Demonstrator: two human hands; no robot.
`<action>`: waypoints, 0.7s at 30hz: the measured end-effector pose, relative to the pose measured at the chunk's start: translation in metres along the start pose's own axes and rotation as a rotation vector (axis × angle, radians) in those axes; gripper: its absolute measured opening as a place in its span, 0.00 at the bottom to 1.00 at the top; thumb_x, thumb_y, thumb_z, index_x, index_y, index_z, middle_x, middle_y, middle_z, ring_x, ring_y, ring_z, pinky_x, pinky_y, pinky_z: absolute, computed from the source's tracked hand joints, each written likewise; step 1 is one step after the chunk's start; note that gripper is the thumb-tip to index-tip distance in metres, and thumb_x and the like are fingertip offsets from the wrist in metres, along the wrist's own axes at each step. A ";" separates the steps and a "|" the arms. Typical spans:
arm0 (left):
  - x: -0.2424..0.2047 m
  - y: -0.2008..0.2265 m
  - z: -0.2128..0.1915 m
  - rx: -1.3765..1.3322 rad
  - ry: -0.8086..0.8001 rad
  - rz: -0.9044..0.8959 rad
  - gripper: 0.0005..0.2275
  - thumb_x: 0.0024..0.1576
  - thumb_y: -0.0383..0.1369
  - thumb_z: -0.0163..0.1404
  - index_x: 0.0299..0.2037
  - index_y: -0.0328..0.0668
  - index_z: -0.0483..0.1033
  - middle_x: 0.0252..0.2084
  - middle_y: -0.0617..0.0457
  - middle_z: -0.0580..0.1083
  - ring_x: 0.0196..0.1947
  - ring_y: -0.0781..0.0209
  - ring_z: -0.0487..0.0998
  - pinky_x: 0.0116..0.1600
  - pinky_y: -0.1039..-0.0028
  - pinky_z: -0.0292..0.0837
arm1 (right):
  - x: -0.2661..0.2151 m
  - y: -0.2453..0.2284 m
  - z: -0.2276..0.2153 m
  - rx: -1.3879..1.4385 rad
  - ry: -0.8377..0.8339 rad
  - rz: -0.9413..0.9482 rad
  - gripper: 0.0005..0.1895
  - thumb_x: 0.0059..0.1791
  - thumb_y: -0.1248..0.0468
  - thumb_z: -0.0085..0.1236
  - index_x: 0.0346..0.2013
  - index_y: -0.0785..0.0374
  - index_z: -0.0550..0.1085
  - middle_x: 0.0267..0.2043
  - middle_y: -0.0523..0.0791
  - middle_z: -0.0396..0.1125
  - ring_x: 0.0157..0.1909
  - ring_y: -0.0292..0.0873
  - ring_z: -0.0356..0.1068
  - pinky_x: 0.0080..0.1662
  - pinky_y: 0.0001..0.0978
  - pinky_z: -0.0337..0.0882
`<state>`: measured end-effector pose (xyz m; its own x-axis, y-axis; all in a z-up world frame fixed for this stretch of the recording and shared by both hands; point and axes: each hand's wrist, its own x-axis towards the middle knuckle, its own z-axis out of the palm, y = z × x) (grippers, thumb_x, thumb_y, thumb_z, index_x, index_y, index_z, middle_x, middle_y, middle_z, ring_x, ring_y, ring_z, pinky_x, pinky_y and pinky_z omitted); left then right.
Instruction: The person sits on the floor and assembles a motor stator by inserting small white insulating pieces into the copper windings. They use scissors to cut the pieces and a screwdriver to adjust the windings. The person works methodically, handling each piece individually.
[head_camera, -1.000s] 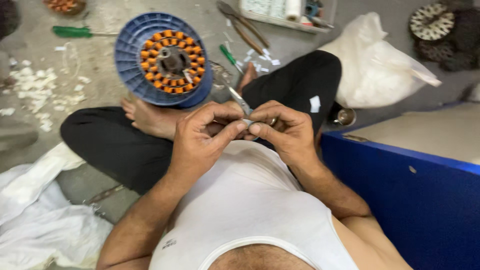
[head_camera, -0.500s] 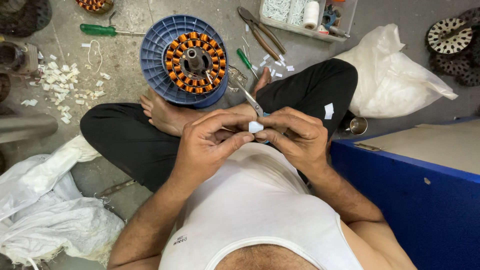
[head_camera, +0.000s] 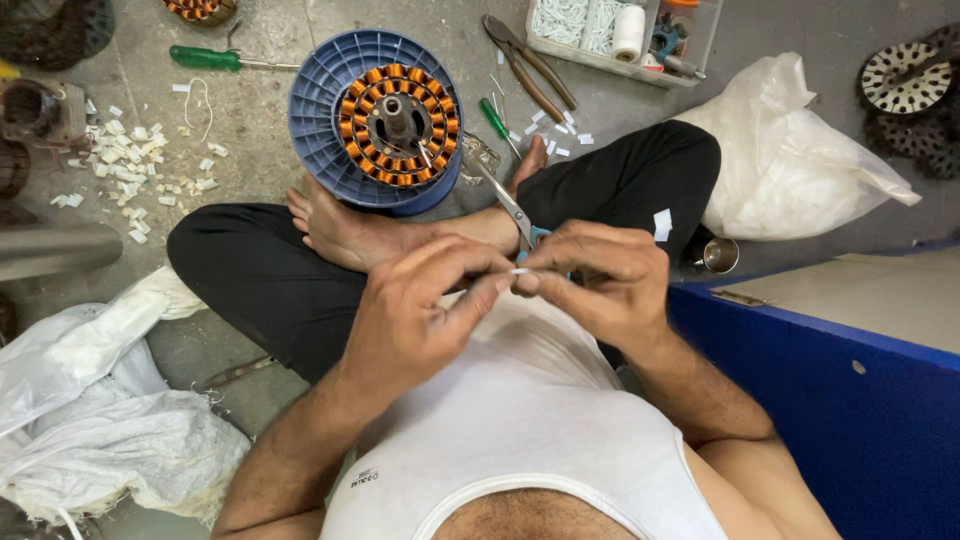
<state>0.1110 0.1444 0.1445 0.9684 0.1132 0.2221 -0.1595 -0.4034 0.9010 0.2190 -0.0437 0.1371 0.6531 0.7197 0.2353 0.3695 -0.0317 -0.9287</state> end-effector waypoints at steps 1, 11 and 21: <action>0.000 0.005 -0.001 0.020 -0.002 0.028 0.05 0.60 0.27 0.59 0.44 0.38 0.80 0.41 0.50 0.80 0.40 0.61 0.84 0.44 0.73 0.80 | 0.002 -0.011 -0.003 -0.047 -0.003 -0.045 0.08 0.45 0.73 0.70 0.38 0.69 0.80 0.36 0.49 0.76 0.36 0.39 0.77 0.38 0.25 0.75; -0.023 0.069 -0.022 -0.194 -0.150 0.547 0.07 0.62 0.27 0.58 0.48 0.38 0.77 0.46 0.50 0.79 0.47 0.57 0.83 0.53 0.69 0.80 | -0.083 -0.044 -0.060 0.249 -0.149 -0.387 0.09 0.39 0.71 0.73 0.32 0.68 0.81 0.27 0.45 0.76 0.25 0.34 0.73 0.31 0.20 0.71; -0.019 0.055 -0.028 -0.277 -0.271 0.687 0.08 0.61 0.24 0.57 0.48 0.32 0.77 0.47 0.47 0.78 0.48 0.54 0.83 0.55 0.67 0.80 | -0.089 0.009 -0.046 0.658 -0.267 -0.536 0.02 0.44 0.78 0.62 0.28 0.79 0.80 0.24 0.52 0.77 0.18 0.34 0.75 0.22 0.19 0.75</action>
